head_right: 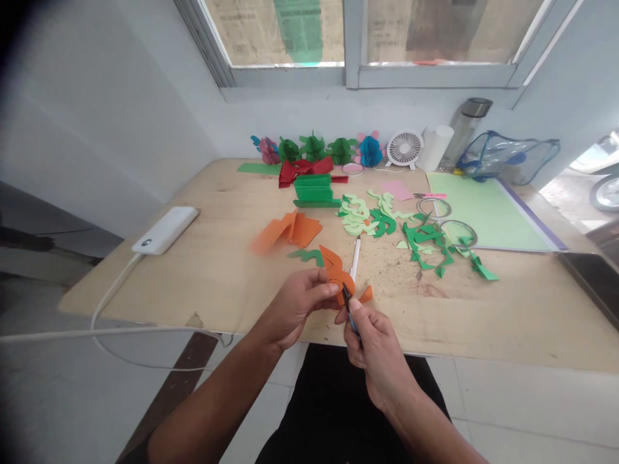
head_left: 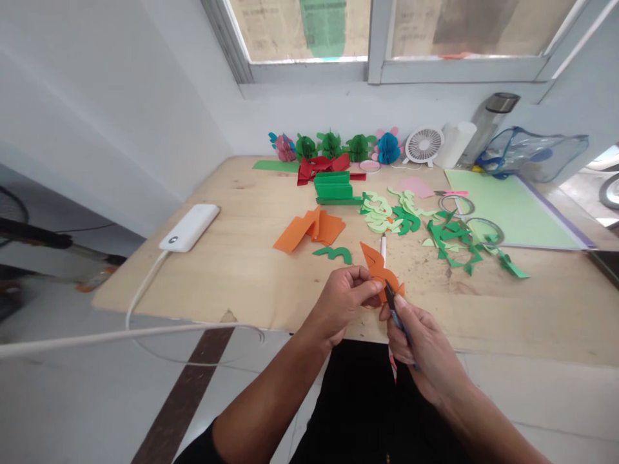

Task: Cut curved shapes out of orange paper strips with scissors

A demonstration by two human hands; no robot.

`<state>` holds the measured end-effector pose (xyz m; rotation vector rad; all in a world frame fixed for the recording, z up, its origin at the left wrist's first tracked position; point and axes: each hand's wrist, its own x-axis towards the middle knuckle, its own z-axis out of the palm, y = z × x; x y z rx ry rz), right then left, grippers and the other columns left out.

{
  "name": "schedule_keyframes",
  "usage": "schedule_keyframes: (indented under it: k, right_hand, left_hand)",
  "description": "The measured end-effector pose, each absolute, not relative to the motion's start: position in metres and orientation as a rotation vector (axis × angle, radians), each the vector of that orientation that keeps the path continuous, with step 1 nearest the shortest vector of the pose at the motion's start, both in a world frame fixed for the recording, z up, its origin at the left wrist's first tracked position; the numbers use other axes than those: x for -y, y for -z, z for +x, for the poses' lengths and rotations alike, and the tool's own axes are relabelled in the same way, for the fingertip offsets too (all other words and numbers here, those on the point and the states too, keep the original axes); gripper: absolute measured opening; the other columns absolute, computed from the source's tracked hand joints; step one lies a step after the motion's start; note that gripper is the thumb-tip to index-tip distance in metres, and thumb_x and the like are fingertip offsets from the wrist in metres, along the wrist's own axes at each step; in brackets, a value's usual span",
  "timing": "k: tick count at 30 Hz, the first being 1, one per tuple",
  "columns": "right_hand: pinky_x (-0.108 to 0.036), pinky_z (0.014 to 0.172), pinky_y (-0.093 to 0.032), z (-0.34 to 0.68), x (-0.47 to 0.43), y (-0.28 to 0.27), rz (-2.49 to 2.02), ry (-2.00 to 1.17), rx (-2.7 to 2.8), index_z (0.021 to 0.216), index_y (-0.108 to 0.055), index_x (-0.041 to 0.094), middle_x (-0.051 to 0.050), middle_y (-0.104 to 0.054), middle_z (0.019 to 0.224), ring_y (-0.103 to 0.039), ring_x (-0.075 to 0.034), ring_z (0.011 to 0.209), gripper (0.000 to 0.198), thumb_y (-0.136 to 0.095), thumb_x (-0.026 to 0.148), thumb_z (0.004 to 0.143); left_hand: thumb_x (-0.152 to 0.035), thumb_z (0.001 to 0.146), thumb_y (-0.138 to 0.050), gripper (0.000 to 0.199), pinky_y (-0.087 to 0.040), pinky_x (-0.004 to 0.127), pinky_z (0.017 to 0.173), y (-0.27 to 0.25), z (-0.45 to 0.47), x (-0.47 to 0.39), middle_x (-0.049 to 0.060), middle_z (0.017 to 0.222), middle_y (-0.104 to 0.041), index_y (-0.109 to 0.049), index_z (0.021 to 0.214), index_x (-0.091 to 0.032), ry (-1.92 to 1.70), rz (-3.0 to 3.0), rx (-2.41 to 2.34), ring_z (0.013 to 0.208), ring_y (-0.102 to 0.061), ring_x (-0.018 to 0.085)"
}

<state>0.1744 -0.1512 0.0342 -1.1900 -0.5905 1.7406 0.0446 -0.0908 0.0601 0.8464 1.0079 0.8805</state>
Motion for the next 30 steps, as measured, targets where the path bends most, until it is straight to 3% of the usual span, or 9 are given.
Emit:
schedule_keyframes:
  k: [11, 30]
  right_hand:
    - [-0.021, 0.038, -0.009, 0.177, 0.151, -0.033, -1.28, -1.684, 0.711, 0.074, -0.058, 0.015, 0.01, -0.029, 0.047, -0.015, -0.004, 0.04, 0.042, -0.061, 0.056, 0.082]
    - [-0.021, 0.038, -0.01, 0.183, 0.148, -0.036, -1.364, -1.628, 0.863, 0.075, -0.059, 0.015, 0.01, -0.03, 0.045, -0.018, -0.004, 0.039, 0.047, -0.057, 0.061, 0.082]
  left_hand:
    - [-0.026, 0.063, -0.071, 0.018, -0.048, 0.028, 0.067, -0.06, 0.035, 0.082, 0.002, 0.068, -0.063, -0.057, 0.062, -0.014, -0.773, 0.927, -0.951, 0.066, -0.059, 0.013]
    - [-0.024, 0.066, -0.071, 0.016, -0.047, 0.028, 0.065, -0.067, 0.028, 0.073, 0.002, 0.064, -0.061, -0.059, 0.061, -0.014, -0.645, 1.092, -0.935, 0.062, -0.057, 0.011]
